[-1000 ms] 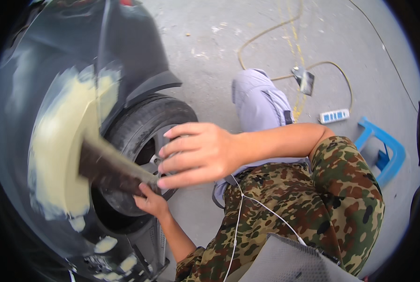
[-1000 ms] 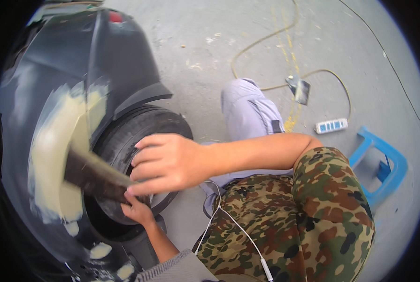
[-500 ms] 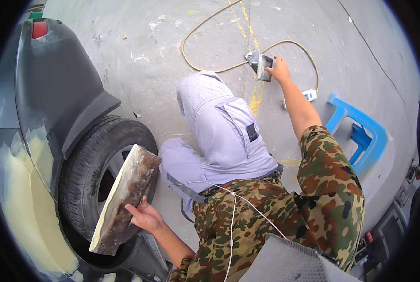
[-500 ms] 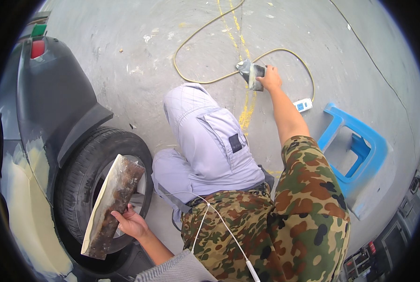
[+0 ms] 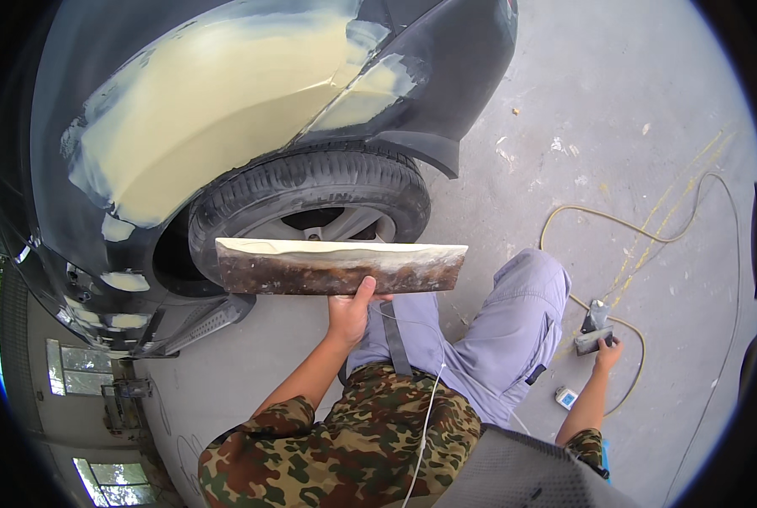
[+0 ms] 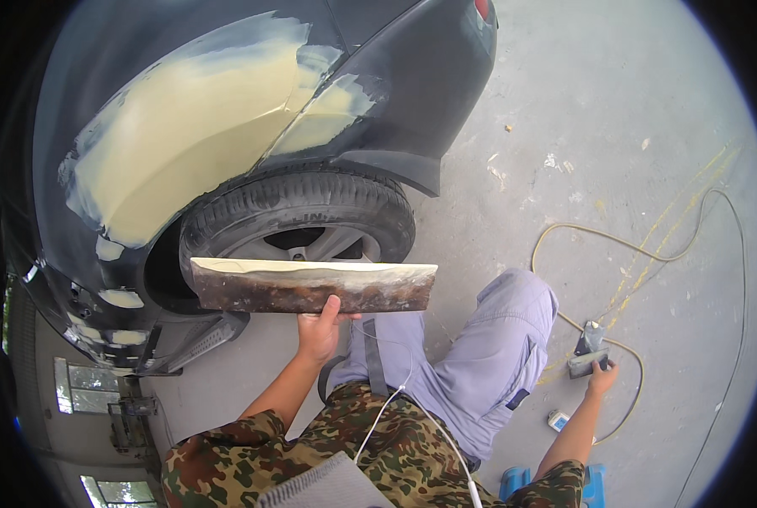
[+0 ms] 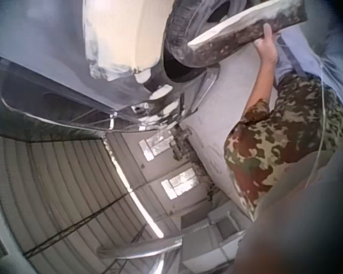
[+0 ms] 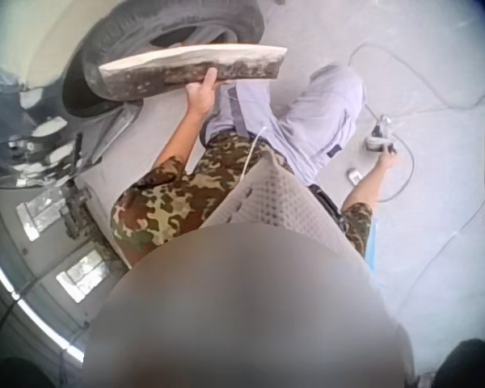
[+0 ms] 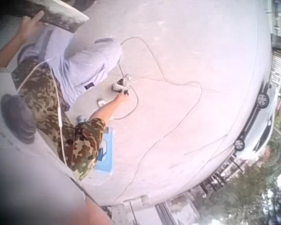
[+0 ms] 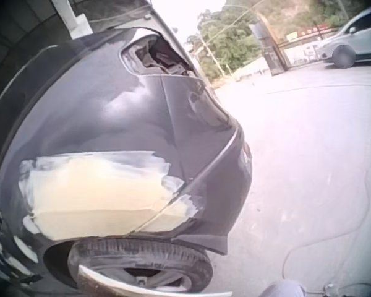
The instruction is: The person applies body filler to the rear wheel arch and side panel of a dark-colored car using a small metal spatula and a larger spreader. They smooth the filler over the surface and occasionally scrape excess material back onto the spreader.
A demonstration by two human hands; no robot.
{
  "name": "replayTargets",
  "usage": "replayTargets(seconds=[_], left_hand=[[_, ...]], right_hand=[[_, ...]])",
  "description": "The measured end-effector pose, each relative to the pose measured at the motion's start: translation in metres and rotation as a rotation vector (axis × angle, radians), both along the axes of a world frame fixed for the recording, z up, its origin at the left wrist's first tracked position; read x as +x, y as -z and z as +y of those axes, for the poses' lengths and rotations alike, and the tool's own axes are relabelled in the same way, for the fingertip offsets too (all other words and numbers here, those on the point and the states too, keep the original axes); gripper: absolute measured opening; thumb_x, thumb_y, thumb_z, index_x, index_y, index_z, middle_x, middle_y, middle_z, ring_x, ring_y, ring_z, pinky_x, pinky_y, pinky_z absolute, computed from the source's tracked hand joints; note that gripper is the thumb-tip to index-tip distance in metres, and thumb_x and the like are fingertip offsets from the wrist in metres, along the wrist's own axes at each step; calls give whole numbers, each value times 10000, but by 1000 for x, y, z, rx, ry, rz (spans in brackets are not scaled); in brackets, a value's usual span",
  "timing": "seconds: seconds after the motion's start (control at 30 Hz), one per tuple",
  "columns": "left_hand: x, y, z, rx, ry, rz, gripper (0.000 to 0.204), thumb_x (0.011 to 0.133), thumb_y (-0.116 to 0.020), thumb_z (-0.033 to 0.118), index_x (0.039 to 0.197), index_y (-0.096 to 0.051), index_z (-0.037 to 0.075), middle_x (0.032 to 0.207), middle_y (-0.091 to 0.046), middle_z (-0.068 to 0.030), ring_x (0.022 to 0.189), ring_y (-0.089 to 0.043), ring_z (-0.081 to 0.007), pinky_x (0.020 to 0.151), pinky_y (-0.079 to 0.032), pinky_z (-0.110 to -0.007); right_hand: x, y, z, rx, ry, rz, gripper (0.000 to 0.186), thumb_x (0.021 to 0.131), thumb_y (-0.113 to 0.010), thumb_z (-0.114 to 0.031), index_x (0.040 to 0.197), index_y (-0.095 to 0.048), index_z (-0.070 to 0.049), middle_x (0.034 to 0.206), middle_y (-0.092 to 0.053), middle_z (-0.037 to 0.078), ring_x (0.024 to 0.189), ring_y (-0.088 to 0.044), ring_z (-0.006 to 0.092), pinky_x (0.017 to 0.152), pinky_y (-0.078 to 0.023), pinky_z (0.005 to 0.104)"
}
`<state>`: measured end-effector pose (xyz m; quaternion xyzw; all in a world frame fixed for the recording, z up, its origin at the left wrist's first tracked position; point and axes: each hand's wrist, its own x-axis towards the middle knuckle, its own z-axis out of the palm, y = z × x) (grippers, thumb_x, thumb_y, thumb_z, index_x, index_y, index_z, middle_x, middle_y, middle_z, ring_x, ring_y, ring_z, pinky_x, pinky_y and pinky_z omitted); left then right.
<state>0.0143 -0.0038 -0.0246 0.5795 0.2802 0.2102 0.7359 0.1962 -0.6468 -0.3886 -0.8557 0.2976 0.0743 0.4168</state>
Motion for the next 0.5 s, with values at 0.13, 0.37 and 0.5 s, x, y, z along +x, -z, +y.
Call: replayTargets(seconds=[0.13,0.37,0.5], left_hand=[[-3,0,-1,45,12,-9,291,1096,-628,117,1359,-583,0,1258,-699,-143,1056,-733,-259,800,-671,-428],[-11,-3,2,46,-24,-49,239,1080,-657,91,1276,-641,-46,1157,-739,-135,956,-739,-222,837,-641,-383],[-28,-3,9,60,-75,-52,241,1070,-673,76,1279,-641,-39,1180,-732,-118,988,-724,-206,878,-615,-372]], right_hand=[[-15,-31,-5,612,413,53,468,976,-805,-246,1374,-644,-61,1253,-701,65,1208,-645,257,999,-540,509],[24,-98,34,1060,515,-406,588,1068,-692,-399,1530,-526,-76,1568,-543,124,1409,-548,337,1156,-468,571],[88,-132,84,1098,289,-446,473,1094,-639,-250,1519,-531,-71,1475,-618,131,1335,-615,342,1127,-500,562]])
